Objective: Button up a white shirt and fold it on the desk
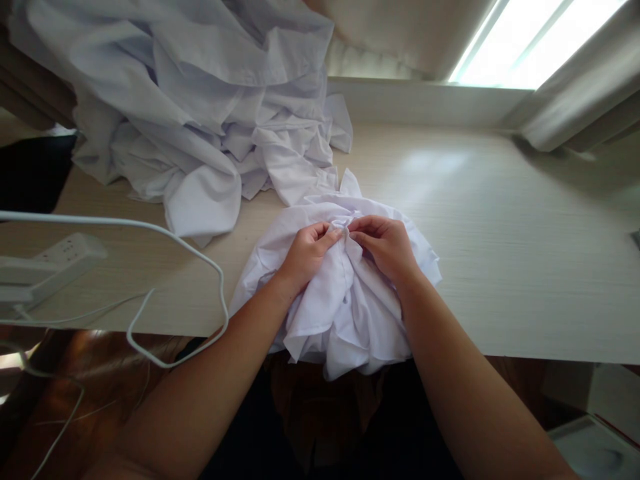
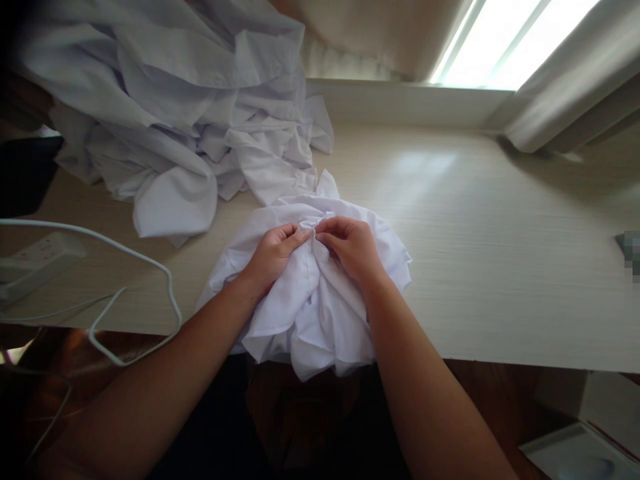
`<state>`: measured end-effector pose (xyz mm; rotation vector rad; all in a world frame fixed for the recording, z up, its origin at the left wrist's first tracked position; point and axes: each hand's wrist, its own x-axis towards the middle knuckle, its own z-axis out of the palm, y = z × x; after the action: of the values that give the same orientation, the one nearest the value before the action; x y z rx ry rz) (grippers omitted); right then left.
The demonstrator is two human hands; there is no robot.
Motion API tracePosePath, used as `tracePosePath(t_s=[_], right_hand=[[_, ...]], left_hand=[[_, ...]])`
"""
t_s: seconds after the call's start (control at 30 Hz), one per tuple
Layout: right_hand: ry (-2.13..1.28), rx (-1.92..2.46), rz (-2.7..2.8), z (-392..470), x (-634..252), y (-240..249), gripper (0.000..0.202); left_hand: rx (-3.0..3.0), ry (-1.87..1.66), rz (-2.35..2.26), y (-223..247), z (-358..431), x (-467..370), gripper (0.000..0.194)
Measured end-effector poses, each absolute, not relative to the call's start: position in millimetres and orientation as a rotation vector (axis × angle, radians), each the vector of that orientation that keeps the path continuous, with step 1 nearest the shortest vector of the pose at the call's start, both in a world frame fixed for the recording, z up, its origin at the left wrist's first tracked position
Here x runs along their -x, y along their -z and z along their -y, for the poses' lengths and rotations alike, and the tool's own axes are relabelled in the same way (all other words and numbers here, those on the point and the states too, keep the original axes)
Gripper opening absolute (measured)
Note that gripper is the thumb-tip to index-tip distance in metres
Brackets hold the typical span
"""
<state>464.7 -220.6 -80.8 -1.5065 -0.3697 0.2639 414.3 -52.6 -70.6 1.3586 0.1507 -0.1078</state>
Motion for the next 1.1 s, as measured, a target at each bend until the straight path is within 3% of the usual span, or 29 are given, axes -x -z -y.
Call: tracePosePath(t_s=[1.1], right_hand=[[-0.099,1.729,0.382,211.8,-465.4,90.9,0.021]], left_hand=[[-1.556,0.008,-0.173,81.0,51.8,-416.7,0.031]])
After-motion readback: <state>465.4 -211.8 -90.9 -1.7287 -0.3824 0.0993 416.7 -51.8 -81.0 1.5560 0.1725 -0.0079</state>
